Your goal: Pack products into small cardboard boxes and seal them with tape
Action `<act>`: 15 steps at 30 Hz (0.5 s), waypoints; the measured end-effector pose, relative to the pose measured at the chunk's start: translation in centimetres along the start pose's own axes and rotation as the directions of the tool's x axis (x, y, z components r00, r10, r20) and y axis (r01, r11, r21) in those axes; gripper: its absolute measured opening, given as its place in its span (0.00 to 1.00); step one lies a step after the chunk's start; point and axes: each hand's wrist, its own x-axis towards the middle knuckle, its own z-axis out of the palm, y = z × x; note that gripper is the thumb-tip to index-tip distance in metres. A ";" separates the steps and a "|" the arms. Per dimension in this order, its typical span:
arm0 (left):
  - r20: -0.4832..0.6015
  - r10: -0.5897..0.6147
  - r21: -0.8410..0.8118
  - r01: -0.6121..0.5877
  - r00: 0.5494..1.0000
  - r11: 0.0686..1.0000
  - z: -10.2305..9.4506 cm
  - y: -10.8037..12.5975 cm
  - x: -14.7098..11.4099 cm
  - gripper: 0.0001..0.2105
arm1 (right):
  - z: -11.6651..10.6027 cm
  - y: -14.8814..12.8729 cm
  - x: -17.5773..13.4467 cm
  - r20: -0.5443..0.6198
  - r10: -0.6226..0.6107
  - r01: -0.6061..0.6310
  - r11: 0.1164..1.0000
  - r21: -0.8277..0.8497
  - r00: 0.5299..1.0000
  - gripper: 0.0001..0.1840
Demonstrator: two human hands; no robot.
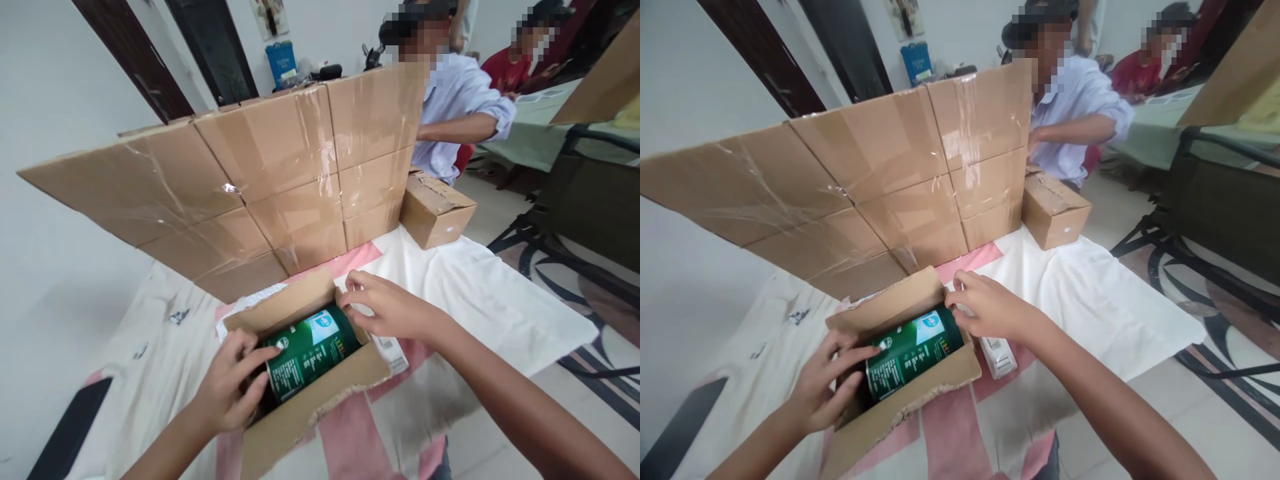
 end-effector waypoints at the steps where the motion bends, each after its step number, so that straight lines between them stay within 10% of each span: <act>1: -0.061 0.009 -0.003 -0.009 0.998 1.000 -0.2 0.0 -0.2 0.16 | -0.1 -0.5 0.2 0.047 0.016 -0.014 0.999 -0.041 0.999 0.13; 11: -0.155 -0.102 0.000 0.103 0.983 0.995 0.1 0.5 -1.8 0.19 | -0.3 -5.5 3.4 0.432 0.368 -0.097 0.841 -0.531 0.823 0.13; 15: -0.171 -0.072 -0.035 0.067 0.983 0.997 0.9 0.6 -0.7 0.12 | -0.6 -5.3 3.6 0.546 0.364 -0.089 0.881 -0.464 0.755 0.14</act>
